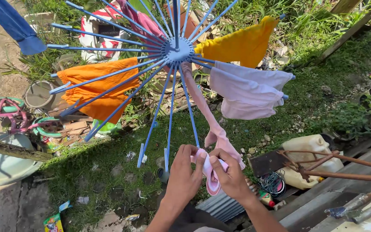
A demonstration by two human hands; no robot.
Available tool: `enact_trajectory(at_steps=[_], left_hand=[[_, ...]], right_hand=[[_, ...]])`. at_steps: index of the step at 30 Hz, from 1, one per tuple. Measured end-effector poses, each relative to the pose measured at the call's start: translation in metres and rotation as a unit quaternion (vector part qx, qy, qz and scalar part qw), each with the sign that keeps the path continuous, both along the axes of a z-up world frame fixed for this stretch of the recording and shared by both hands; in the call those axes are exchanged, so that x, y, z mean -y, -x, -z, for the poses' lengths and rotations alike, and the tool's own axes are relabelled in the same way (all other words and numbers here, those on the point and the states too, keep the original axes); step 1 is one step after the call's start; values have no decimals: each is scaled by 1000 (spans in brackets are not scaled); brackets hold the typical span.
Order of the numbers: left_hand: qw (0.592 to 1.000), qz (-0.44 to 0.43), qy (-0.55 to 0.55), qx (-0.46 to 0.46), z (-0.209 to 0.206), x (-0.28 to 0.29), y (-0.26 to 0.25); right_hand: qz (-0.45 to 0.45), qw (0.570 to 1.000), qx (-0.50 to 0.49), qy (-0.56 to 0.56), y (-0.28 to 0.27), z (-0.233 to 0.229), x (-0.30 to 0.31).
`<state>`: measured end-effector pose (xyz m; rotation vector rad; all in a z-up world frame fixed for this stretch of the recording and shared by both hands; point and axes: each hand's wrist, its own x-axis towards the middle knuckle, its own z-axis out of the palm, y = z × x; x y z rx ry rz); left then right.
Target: Hanging wet laundry on a circular drying rack in a backyard
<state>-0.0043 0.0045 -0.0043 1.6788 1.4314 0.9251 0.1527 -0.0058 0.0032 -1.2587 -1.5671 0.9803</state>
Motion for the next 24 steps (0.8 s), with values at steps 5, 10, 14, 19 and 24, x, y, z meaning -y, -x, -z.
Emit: enact_trajectory(at_steps=[5,10,14,19,24], left_hand=[[999,23,25,31,5,-4,6],[995,31,51,85,6,-3,17],[993,13,44,105,8,1,24],[982,66,29,175,-11,8,32],[977,142,47,155,-20,12,32]], right_hand=[[-18,996,-47,78,-1,12,-1],[-53,971,-152,178,-8,28,-2],[-80,952,-250,157,-7,26,-5],[-50,980,-138,136,-16,14,-2],[-115,990,-48,67,-23,8,1]])
